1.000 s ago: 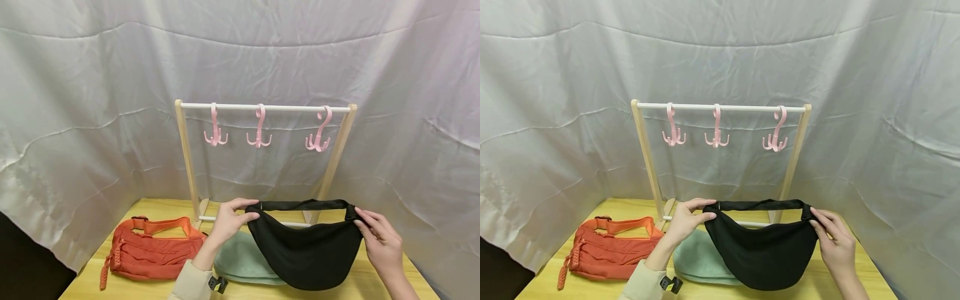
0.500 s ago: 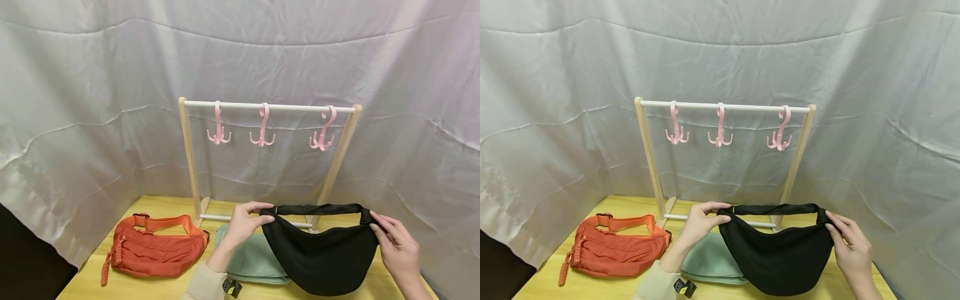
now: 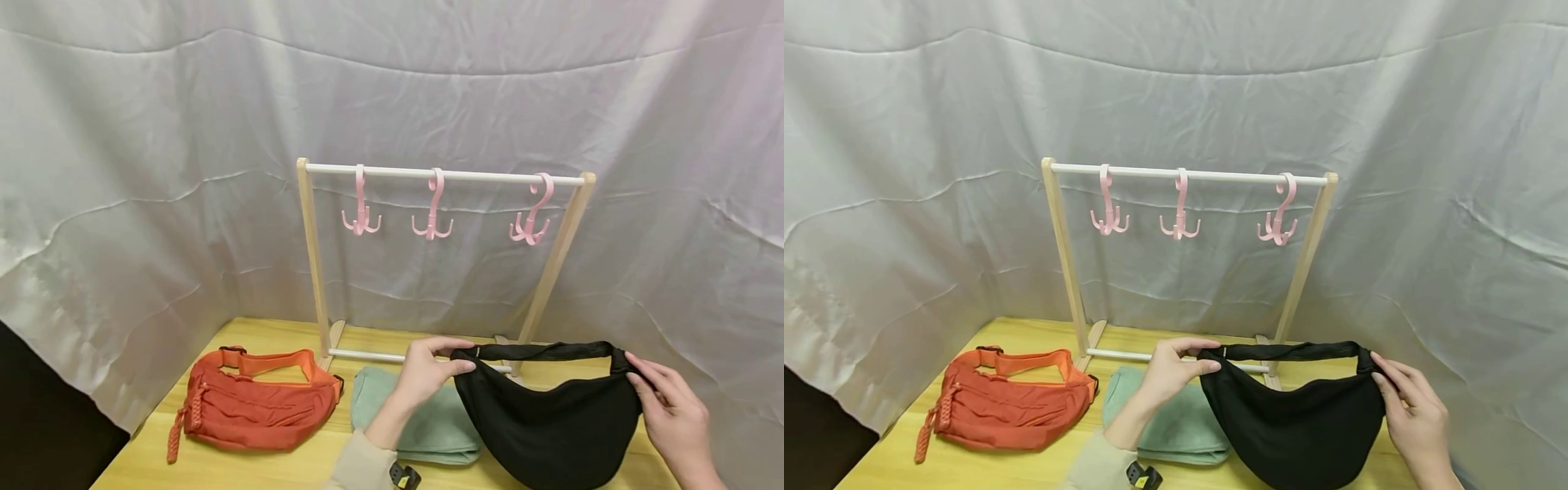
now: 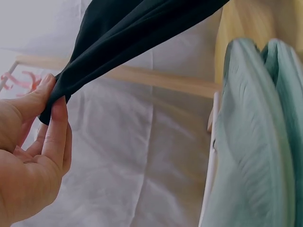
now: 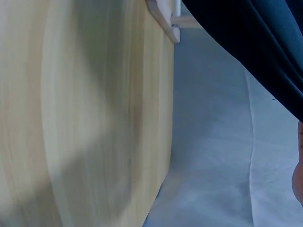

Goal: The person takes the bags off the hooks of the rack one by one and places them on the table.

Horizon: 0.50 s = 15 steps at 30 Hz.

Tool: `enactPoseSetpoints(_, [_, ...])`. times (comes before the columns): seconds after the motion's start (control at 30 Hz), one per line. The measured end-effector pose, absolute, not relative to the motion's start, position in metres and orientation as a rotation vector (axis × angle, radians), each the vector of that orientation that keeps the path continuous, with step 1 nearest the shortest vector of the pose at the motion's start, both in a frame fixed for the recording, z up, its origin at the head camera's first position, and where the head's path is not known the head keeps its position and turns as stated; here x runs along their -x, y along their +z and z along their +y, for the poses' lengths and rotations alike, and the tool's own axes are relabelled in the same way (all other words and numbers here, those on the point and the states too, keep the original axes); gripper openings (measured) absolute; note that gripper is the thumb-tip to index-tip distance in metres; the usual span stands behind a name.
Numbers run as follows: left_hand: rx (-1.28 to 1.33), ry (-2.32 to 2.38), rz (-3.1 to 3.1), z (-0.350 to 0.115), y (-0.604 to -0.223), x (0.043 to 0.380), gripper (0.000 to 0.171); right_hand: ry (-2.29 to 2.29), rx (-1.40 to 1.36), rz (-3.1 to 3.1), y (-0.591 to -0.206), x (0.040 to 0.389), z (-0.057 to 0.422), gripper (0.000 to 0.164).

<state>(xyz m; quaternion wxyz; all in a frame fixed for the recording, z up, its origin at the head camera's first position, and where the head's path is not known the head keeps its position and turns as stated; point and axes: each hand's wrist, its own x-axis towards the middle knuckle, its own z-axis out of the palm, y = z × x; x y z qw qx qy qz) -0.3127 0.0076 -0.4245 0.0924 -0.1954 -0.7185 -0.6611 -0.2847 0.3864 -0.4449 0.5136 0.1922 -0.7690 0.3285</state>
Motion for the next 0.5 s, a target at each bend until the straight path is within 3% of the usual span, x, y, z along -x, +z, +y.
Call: enactPoseSetpoints(0.5, [0.543,-2.087,-2.123,0.053,-0.44,0.316,0.028,0.708,-0.329,-2.025,-0.451,0.284,0.425,0.041])
